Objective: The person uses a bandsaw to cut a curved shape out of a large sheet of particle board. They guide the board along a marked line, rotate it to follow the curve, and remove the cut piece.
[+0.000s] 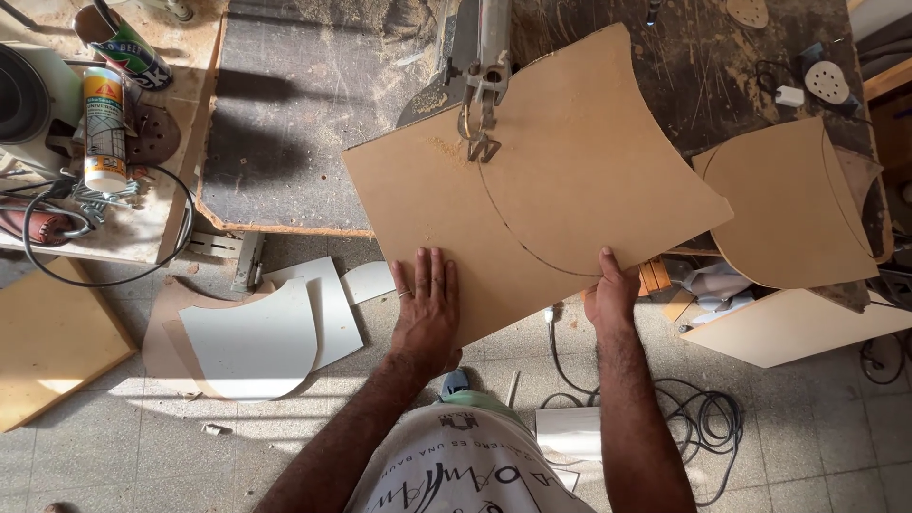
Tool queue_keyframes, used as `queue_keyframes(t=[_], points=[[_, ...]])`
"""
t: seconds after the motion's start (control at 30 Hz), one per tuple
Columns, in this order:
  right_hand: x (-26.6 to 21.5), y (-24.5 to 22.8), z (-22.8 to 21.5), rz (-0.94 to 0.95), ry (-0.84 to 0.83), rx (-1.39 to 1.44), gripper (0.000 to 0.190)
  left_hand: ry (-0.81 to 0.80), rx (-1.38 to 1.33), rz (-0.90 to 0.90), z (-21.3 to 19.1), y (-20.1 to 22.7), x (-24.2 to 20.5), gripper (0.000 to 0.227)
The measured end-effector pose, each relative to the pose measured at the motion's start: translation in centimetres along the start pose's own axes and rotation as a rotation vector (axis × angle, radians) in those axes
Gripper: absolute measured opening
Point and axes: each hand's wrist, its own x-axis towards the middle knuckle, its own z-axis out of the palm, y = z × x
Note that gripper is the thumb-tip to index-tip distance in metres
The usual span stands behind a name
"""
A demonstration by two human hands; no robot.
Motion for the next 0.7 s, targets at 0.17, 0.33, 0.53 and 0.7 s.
queue_keyframes(t=[0.17,0.33,0.53,0.7], points=[[0.4,0.2,0.4,0.022,0.016,0.011,0.039,0.018,-0.011,0.007,0.0,-0.2,0.2,0.134],[1.3,1.0,-0.1,0.029,0.03,0.022,0.039,0.007,-0.004,0.008,0.0,-0.2,0.3,0.135],[1.2,1.1,0.3,0.024,0.052,0.022,0.042,-0.012,-0.002,0.005,-0.3,-0.7,0.6,0.135],[2.0,1.9,-0.3,0.012,0.053,0.005,0.044,-0.012,0.004,0.006,-0.5,-0.9,0.7,0.134]])
